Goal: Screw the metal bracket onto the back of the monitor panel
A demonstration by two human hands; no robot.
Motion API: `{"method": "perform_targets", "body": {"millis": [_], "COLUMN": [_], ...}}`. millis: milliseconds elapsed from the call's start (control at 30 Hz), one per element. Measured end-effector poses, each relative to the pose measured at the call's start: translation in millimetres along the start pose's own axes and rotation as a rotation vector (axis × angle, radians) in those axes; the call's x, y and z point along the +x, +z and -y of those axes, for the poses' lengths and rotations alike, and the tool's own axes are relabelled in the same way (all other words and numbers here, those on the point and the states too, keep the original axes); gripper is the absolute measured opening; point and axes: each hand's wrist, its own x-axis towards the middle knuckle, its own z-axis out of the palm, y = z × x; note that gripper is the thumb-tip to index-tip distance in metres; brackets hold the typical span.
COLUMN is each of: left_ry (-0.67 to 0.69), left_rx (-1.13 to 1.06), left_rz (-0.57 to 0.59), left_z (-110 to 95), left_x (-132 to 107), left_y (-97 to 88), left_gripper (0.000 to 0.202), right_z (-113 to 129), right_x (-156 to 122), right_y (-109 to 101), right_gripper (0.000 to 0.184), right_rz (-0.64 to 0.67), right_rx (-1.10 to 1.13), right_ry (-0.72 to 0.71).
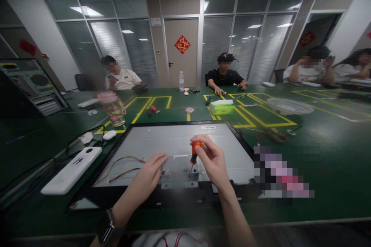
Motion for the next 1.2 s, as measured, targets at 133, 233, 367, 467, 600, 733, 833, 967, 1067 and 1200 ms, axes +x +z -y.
{"method": "perform_targets", "body": {"millis": [133,233,367,467,600,733,833,967,1067,1200], "left_ry": [-0.049,-0.094,-0.106,-0.112,-0.112,-0.103,-0.1,-0.098,-0.097,-0.098], "left_rx": [0.001,-0.031,-0.039,-0.035,-0.033,-0.04,-0.047,-0.048,-0.042,-0.038], "left_rz": [0.003,0.046,0.056,0.055,0.063,0.047,0.045,0.048,0.041,0.047], "left_z": [-1.3,-5.4,-8.8,-8.9,-8.5,-8.3,-8.5,-8.8,-8.8,-9.4], "left_x": [0.0,0.3,0.6,0.5,0.1,-0.1,0.1,0.4,0.6,1.2], "left_y": [-2.8,-6.7,-9.0,-8.9,-8.7,-8.3,-8.4,-9.0,-9.0,-9.2], "left_gripper": [0.043,0.043,0.043,0.043,0.043,0.044,0.044,0.043,0.043,0.044], "right_z": [-3.9,-6.1,-4.1,-1.4,-1.5,-2.6,-1.8,-1.7,-3.5,-7.1], "right_x": [-1.6,-5.1,-7.8,-6.8,-7.4,-9.7,-8.7,-7.0,-9.3,-12.3], "right_y": [-5.8,-9.6,-8.5,-7.0,-8.4,-8.2,-6.1,-6.0,-9.1,-12.0], "right_gripper": [0.009,0.019,0.02,0.012,0.018,0.028,0.022,0.013,0.018,0.021], "right_rz": [-0.034,0.001,0.046,0.007,-0.001,0.034,-0.027,-0.117,-0.075,-0.083], "right_rx": [0.019,0.031,0.069,0.063,0.043,0.084,0.055,-0.021,-0.049,-0.062], "right_ry": [0.004,0.039,0.022,-0.024,-0.007,0.046,0.009,-0.068,-0.056,-0.009]}}
